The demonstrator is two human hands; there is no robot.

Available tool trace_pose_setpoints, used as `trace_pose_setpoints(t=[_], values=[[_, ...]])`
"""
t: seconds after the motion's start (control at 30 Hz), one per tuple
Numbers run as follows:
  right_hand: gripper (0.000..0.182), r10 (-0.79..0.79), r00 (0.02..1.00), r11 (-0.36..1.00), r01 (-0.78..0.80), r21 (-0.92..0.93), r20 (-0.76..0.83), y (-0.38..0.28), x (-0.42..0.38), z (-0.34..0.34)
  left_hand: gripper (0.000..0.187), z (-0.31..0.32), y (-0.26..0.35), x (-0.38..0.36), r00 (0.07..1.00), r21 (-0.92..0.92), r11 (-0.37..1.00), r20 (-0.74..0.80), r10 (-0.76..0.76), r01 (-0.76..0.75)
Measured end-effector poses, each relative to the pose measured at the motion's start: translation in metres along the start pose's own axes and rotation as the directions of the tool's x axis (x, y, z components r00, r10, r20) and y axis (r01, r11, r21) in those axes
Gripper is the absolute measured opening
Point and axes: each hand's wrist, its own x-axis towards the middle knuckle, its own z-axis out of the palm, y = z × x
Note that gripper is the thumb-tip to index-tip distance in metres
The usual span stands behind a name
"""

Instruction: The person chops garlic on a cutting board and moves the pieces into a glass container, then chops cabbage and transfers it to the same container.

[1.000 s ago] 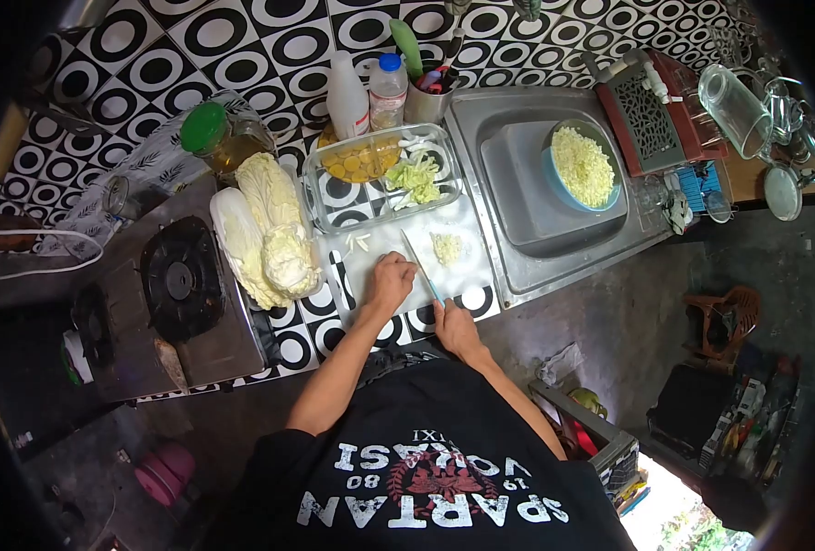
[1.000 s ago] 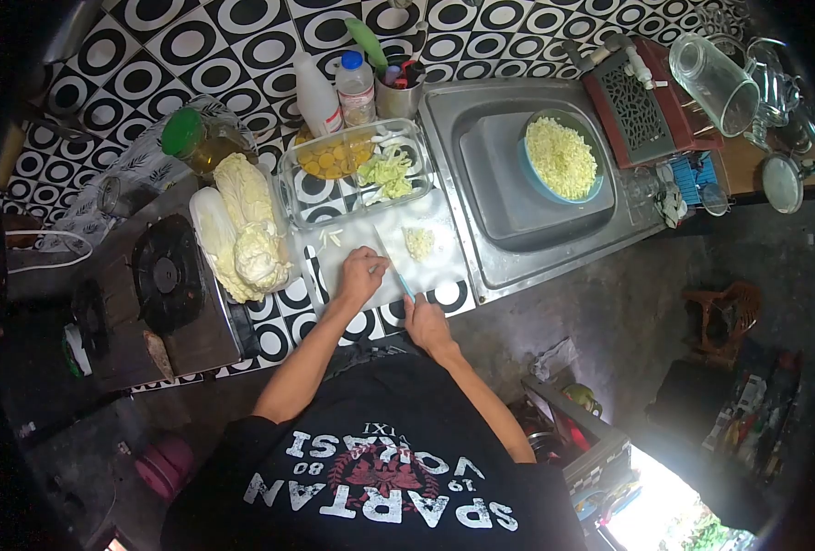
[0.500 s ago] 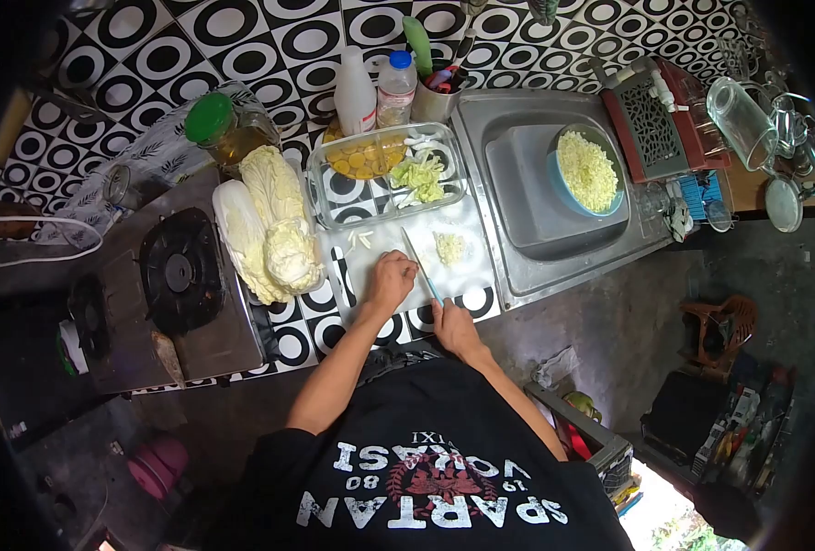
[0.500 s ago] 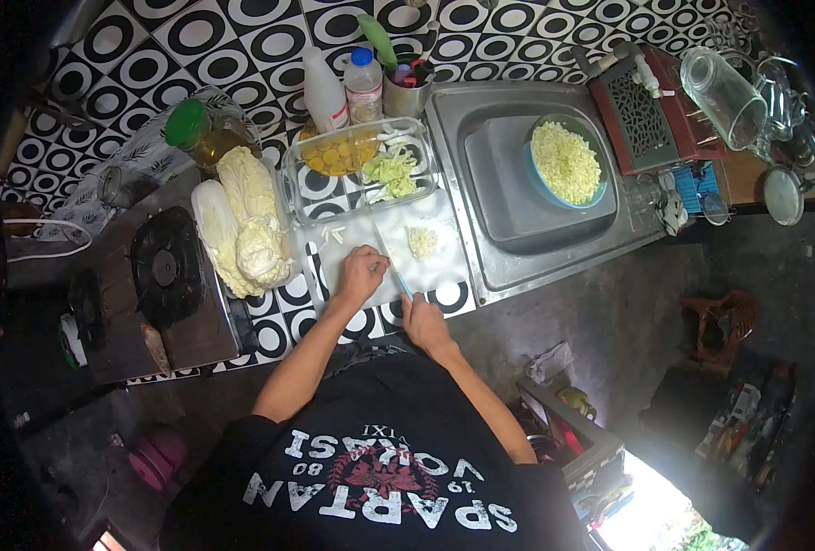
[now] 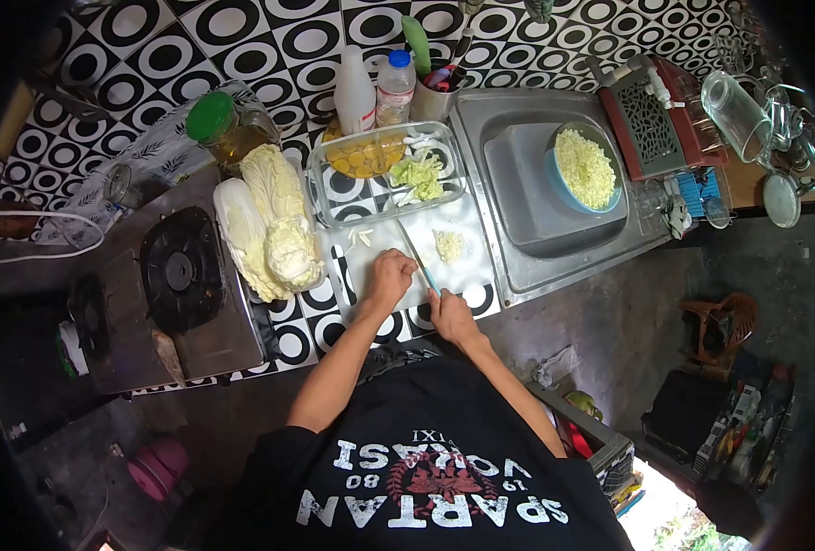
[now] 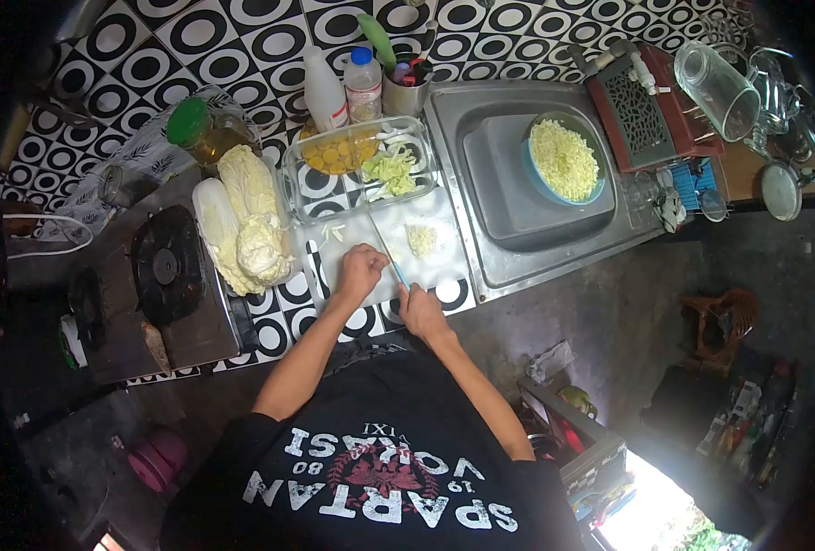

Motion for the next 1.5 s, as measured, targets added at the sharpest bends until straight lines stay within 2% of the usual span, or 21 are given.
trace_pose_setpoints(t=[0.23,0.3,0.4,0.53,0.6,0.67,0.7,0.73,0.8,0.87,0.93,1.03,1.1,1.13,1.2,1.23,1.3,1.4,1.5], values=[[0.046,0.074,0.996,0.996,-0.076,0.054,0.048,-0.001,0.0,0.01,0.008,0.003,-0.004,0.003,1.0,-0.032,0.999,-0.007,-0.005,0.005],[0.044,0.092,0.996,0.996,-0.092,-0.011,0.006,-0.003,0.004,0.016,0.008,0.003,-0.003,0.002,1.0,-0.013,1.0,-0.009,0.025,-0.025],[0.043,0.09,0.996,0.996,-0.09,-0.03,-0.003,-0.01,0.004,0.011,0.008,0.001,0.001,0.004,1.0,-0.019,1.0,0.005,-0.011,0.011],[0.042,0.085,0.996,0.993,-0.083,-0.087,0.019,-0.002,0.006,-0.001,0.01,0.001,0.001,-0.002,1.0,0.088,0.996,0.009,0.025,-0.026],[0.041,0.035,0.999,0.999,-0.035,-0.003,0.011,0.008,0.006,-0.008,0.011,0.004,0.004,-0.005,1.0,0.108,0.994,0.0,0.018,-0.018],[0.041,0.023,0.999,0.999,-0.022,0.041,-0.023,0.012,0.001,-0.016,0.015,0.006,0.009,-0.008,0.999,0.028,0.999,-0.04,-0.013,0.014],[0.041,0.011,1.0,0.999,-0.01,0.041,-0.013,0.013,-0.002,-0.019,0.02,0.004,0.014,-0.01,0.986,-0.146,0.976,0.0,-0.165,0.163],[0.042,0.023,1.0,0.997,-0.023,0.079,0.002,0.015,-0.005,-0.02,0.02,0.001,0.017,-0.009,0.985,-0.141,0.975,-0.011,-0.173,0.17],[0.042,0.03,0.999,0.992,-0.033,0.12,0.028,0.021,-0.011,-0.017,0.021,-0.006,0.023,-0.008,0.977,-0.24,0.956,-0.09,-0.192,0.166],[0.042,-0.059,0.997,0.99,0.052,0.134,0.055,0.03,-0.016,-0.008,0.023,-0.021,0.023,-0.007,0.971,-0.228,0.954,-0.089,-0.22,0.195],[0.041,-0.053,0.993,0.989,0.038,0.143,0.104,0.028,-0.022,-0.01,0.025,-0.032,0.015,-0.007,0.968,-0.083,0.987,-0.199,-0.151,0.137],[0.041,-0.015,0.989,0.993,-0.003,0.121,0.147,0.036,-0.021,-0.012,0.028,-0.043,0.007,-0.003,0.942,0.029,0.982,-0.29,-0.171,0.187],[0.041,0.083,0.993,0.984,-0.095,0.149,0.083,0.042,-0.02,-0.013,0.033,-0.047,0.004,0.003,0.915,0.099,0.978,-0.382,-0.134,0.184],[0.041,0.082,0.993,0.985,-0.094,0.148,0.083,0.044,-0.022,-0.015,0.033,-0.046,0.002,0.006,0.914,0.098,0.978,-0.383,-0.135,0.185],[0.044,0.006,0.991,1.0,-0.01,0.027,0.134,0.045,-0.022,-0.019,0.034,-0.046,0.001,0.014,0.895,0.055,0.946,-0.346,-0.282,0.319],[0.044,0.004,0.992,1.0,-0.008,0.028,0.129,0.045,-0.021,-0.019,0.034,-0.046,0.0,0.017,0.896,0.055,0.948,-0.348,-0.277,0.314],[0.045,0.105,0.992,0.99,-0.112,0.091,0.072,0.042,-0.017,-0.022,0.035,-0.046,0.002,0.023,0.895,0.133,0.933,-0.356,-0.27,0.334],[0.045,0.07,0.988,0.995,-0.079,0.064,0.137,0.035,-0.018,-0.029,0.031,-0.049,0.004,0.026,0.899,0.134,0.922,-0.309,-0.309,0.363],[0.046,0.049,0.989,0.996,-0.059,0.068,0.142,0.033,-0.02,-0.029,0.026,-0.048,-0.006,0.03,0.924,0.186,0.934,-0.294,-0.244,0.306]])
